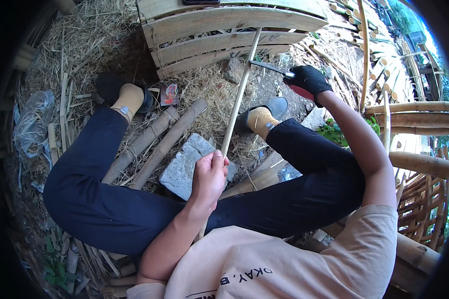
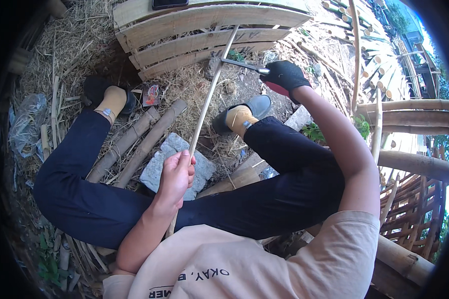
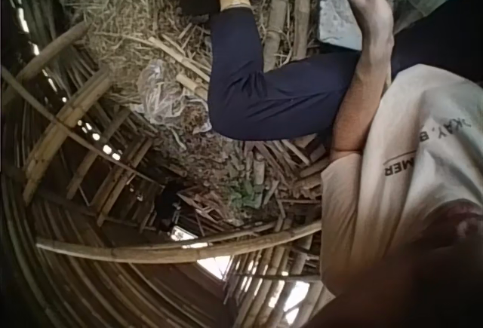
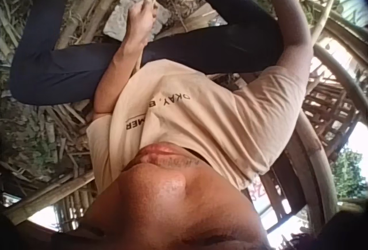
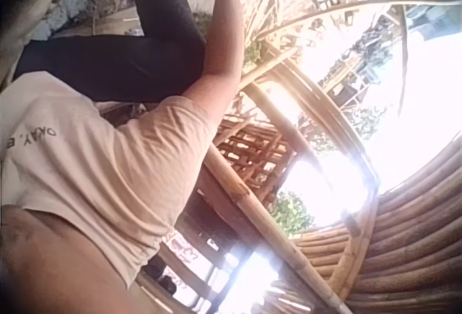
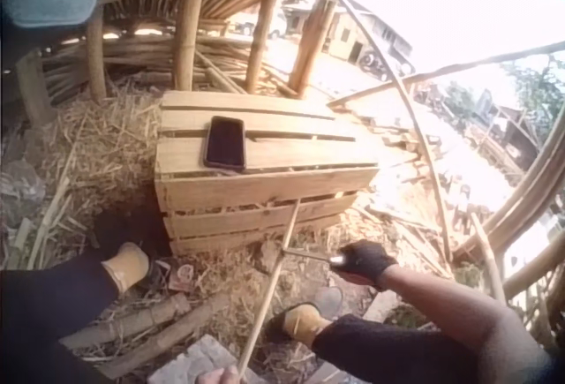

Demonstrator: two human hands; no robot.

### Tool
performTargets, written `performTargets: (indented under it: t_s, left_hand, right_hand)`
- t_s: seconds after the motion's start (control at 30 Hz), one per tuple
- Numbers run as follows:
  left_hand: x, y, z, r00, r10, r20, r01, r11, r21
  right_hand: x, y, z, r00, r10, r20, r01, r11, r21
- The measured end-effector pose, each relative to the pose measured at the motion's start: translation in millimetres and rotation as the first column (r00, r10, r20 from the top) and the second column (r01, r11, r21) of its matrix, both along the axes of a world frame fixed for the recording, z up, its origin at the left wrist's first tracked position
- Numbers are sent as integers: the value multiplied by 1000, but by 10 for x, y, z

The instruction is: The person is using a metal scraper to shave the surface of a long wooden stick while sitting on the ground. They hold the stick with one hand and repeatedly scrape along its length with the tool held in the other hand.

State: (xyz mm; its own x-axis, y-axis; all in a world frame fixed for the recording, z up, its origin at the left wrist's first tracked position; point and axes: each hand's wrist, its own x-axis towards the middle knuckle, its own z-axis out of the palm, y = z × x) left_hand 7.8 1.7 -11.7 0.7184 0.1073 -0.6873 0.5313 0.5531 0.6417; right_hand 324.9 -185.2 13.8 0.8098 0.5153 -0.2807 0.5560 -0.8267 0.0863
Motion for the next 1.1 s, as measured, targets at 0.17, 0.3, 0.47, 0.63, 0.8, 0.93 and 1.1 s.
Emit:
performTargets:
  t_s: [0.17, 0.3, 0.47, 0.63, 0.8, 0.93, 1.1]
  left_hand:
    - [25, 23, -43, 1000, 22, -4, -22, 1000, -18]
    - [16, -14, -43, 1000, 7, -8, -6, 997, 71]
    - [-24, 6, -13, 1000, -2, 12, 2, 999, 32]
    - [-26, -4, -21, 999, -6, 43, 4, 999, 41]
    - [-36, -110, -89, 995, -80, 64, 74, 994, 82]
    - [-13, -27, -2, 1000, -5, -13, 4, 1000, -16]
    - [19, 23, -65, 998, 55, 7, -55, 998, -26]
  right_hand:
    - [-383, 226, -83, 938, 163, -306, -147, 986, 76]
    - [-595, 377, -147, 883, 345, -318, -330, 938, 103]
    - [-565, 468, -98, 895, 382, -229, -386, 922, 27]
    - [-220, 343, -262, 965, 232, -123, -220, 970, 102]
    - [153, 166, -98, 994, 108, 4, -108, 994, -30]
    - [-44, 158, -185, 978, 60, -198, -46, 996, 75]
    - [-565, 398, -98, 919, 271, -288, -242, 961, 134]
